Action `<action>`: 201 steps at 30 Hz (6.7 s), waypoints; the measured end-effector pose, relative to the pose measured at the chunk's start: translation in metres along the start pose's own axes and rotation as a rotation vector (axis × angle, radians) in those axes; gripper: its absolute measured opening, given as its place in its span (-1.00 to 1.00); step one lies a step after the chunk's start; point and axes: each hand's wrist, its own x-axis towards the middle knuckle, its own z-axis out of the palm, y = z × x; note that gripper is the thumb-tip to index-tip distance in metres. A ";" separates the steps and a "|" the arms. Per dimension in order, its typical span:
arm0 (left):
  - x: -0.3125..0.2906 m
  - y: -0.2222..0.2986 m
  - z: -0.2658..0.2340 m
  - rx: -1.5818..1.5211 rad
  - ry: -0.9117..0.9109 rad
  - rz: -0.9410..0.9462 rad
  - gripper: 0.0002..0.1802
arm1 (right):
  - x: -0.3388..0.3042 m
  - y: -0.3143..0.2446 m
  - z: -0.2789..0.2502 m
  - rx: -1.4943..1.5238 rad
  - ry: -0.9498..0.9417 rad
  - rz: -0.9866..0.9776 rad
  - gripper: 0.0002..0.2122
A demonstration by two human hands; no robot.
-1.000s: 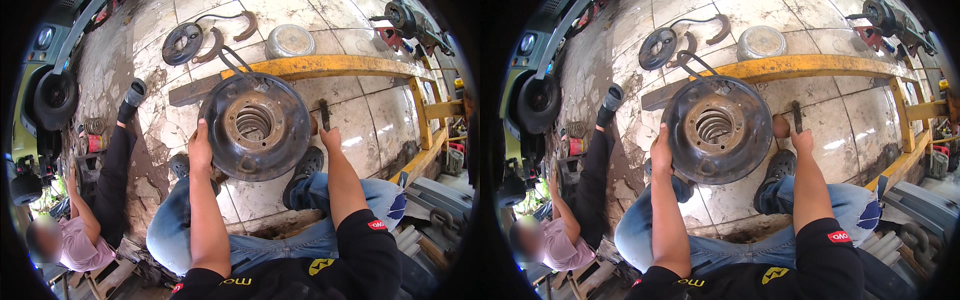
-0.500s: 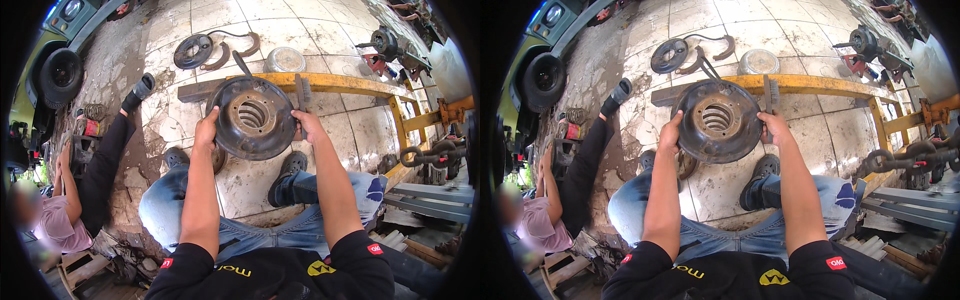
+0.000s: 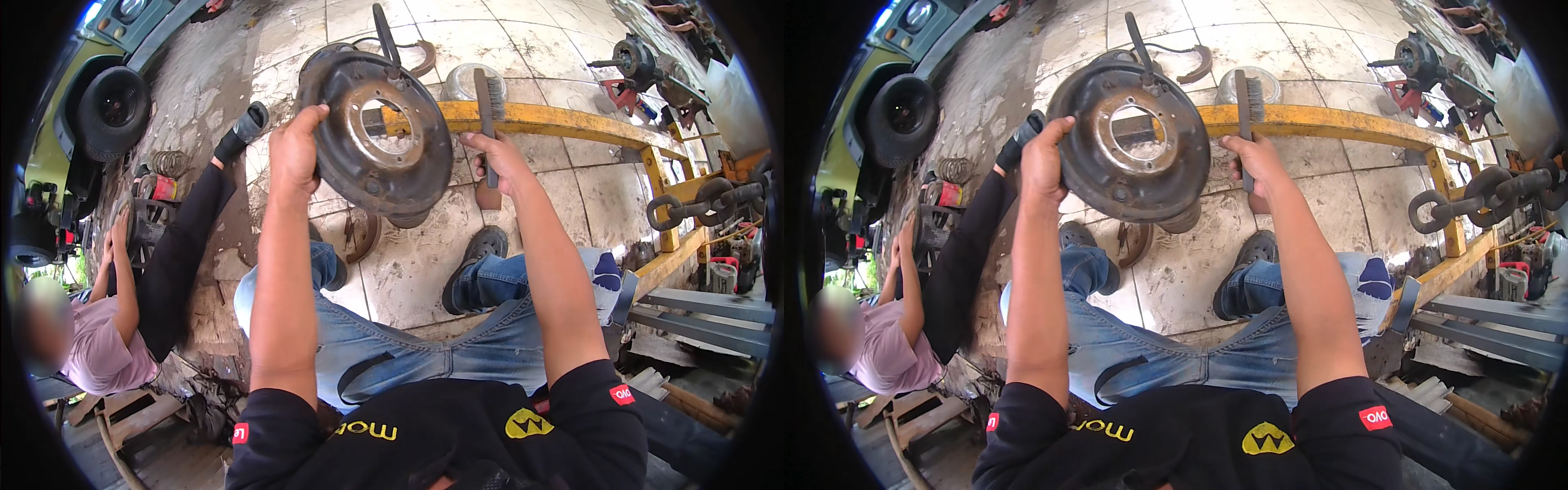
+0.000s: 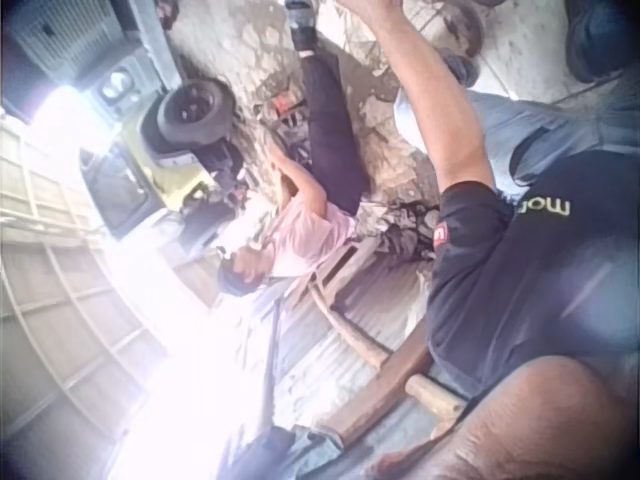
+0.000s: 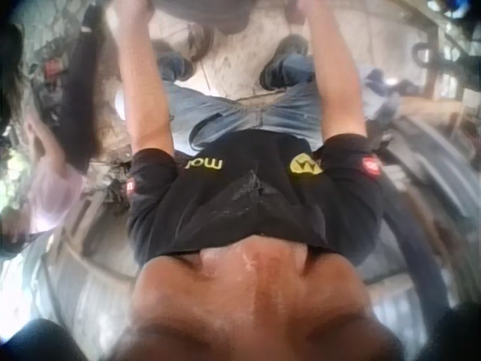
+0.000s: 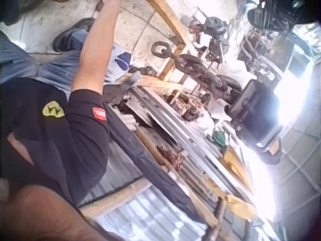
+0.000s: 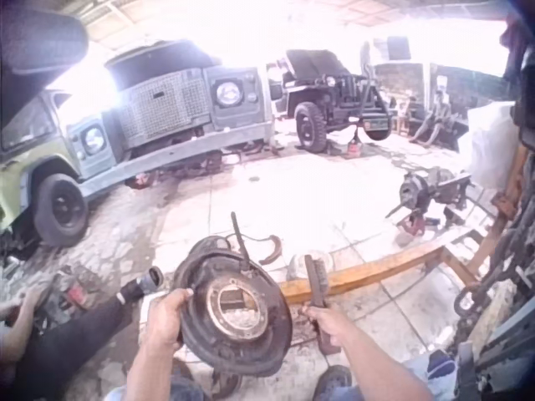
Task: The person sits on the floor and scrubs the inner surface of a brake drum with a small abrasive block. They rotate the drum periodically to reach different areas and continue scrubbing the interior surface.
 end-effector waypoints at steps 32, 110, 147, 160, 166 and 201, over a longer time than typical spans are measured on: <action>0.007 -0.025 -0.019 0.191 0.000 0.119 -0.48 | -0.027 0.035 0.083 -0.917 0.184 -0.719 -0.53; 0.007 -0.032 -0.028 0.185 0.071 0.068 -0.58 | -0.002 0.066 0.019 -0.965 0.285 -0.267 -0.45; 0.003 -0.036 -0.033 0.222 0.110 0.075 -0.55 | -0.054 0.043 0.060 -0.983 0.239 -0.418 -0.45; 0.006 -0.048 -0.044 0.137 0.173 0.000 -0.49 | -0.012 0.051 0.061 -0.156 0.180 0.206 -0.79; 0.006 -0.048 -0.047 0.119 0.063 0.019 -0.49 | -0.015 0.049 0.052 0.070 0.163 0.165 -0.85; -0.016 -0.158 -0.047 0.716 0.067 -0.077 -0.42 | -0.025 0.072 -0.014 -0.187 0.140 0.034 -0.83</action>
